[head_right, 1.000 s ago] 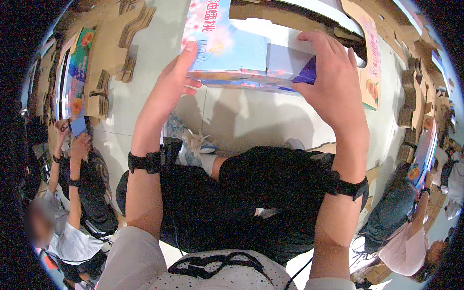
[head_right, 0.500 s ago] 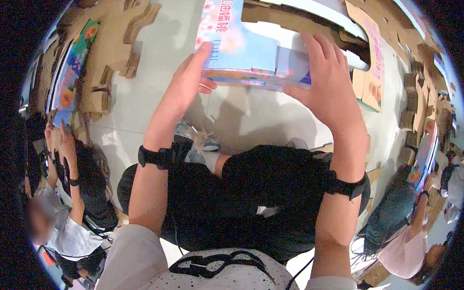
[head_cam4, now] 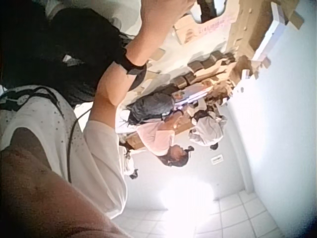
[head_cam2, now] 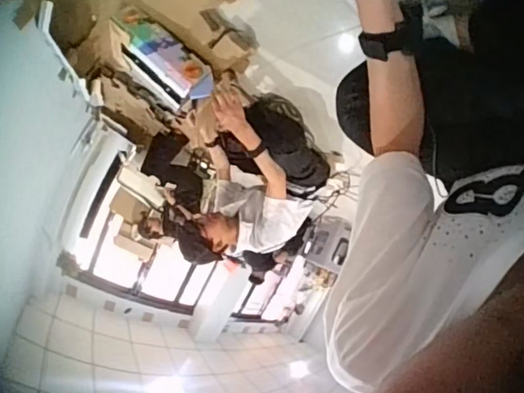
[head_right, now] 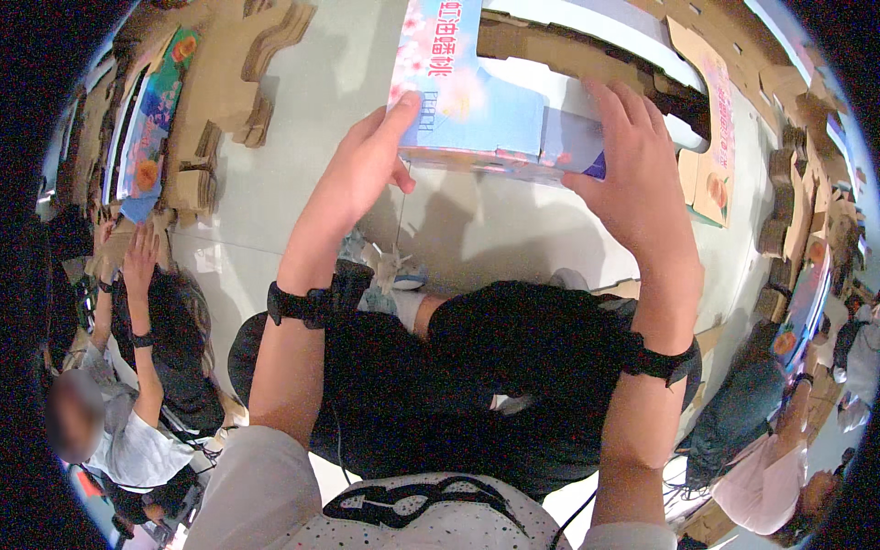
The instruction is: Assembling colorful cardboard fruit boxes while sitting on the floor with others.
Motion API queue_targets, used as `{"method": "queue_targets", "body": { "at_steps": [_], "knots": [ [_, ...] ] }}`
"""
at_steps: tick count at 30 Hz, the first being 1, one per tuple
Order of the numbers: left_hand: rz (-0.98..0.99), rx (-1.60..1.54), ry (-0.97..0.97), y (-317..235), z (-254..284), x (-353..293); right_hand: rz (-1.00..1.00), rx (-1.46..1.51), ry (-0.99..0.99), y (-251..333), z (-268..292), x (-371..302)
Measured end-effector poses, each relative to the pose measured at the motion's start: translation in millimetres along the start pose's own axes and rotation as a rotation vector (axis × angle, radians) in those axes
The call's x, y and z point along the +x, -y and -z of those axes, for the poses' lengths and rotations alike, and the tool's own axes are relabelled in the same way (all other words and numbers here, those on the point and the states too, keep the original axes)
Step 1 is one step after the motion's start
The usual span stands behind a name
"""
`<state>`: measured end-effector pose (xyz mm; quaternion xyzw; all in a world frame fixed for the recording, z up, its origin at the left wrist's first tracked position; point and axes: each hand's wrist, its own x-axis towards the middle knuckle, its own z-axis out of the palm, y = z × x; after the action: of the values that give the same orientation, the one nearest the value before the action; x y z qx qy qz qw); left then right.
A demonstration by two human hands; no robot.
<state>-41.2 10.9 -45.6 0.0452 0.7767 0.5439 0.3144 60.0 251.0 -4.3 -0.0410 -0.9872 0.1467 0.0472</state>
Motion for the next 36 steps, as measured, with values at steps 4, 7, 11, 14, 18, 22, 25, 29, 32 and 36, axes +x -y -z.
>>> {"method": "queue_targets", "body": {
  "at_steps": [4, 7, 11, 14, 18, 22, 25, 29, 32, 36],
  "knots": [
    [-0.014, -0.033, -0.011, 3, -2, 0, 0.014, -0.022, 0.001, -3, -3, 0],
    [-0.023, -0.019, -0.013, 2, 0, 0, 0.038, -0.017, -0.014, -1, -4, 2],
    [-0.024, 0.008, -0.033, -1, 0, -1, 0.061, -0.02, -0.057, -2, -2, 4],
    [-0.022, -0.017, -0.036, 4, -2, 0, 0.086, -0.012, -0.09, -2, -2, 3],
    [-0.022, -0.014, -0.041, 3, -3, 0, 0.104, -0.011, -0.104, -5, -2, 4],
    [-0.134, -0.12, -0.095, 1, -4, 0, 0.053, 0.012, -0.042, -6, 3, 5],
    [-0.156, -0.123, -0.094, 1, -4, -1, 0.056, 0.01, -0.057, -9, 3, 5],
    [-0.131, -0.086, -0.097, 4, -7, -1, 0.049, -0.005, -0.029, -15, 2, 5],
    [-0.125, 0.049, -0.11, -2, -7, -5, 0.005, -0.024, -0.005, -21, -5, 0],
    [-0.201, 0.084, -0.145, 13, -9, 4, 0.022, -0.014, 0.006, -18, -6, -2]
  ]
}}
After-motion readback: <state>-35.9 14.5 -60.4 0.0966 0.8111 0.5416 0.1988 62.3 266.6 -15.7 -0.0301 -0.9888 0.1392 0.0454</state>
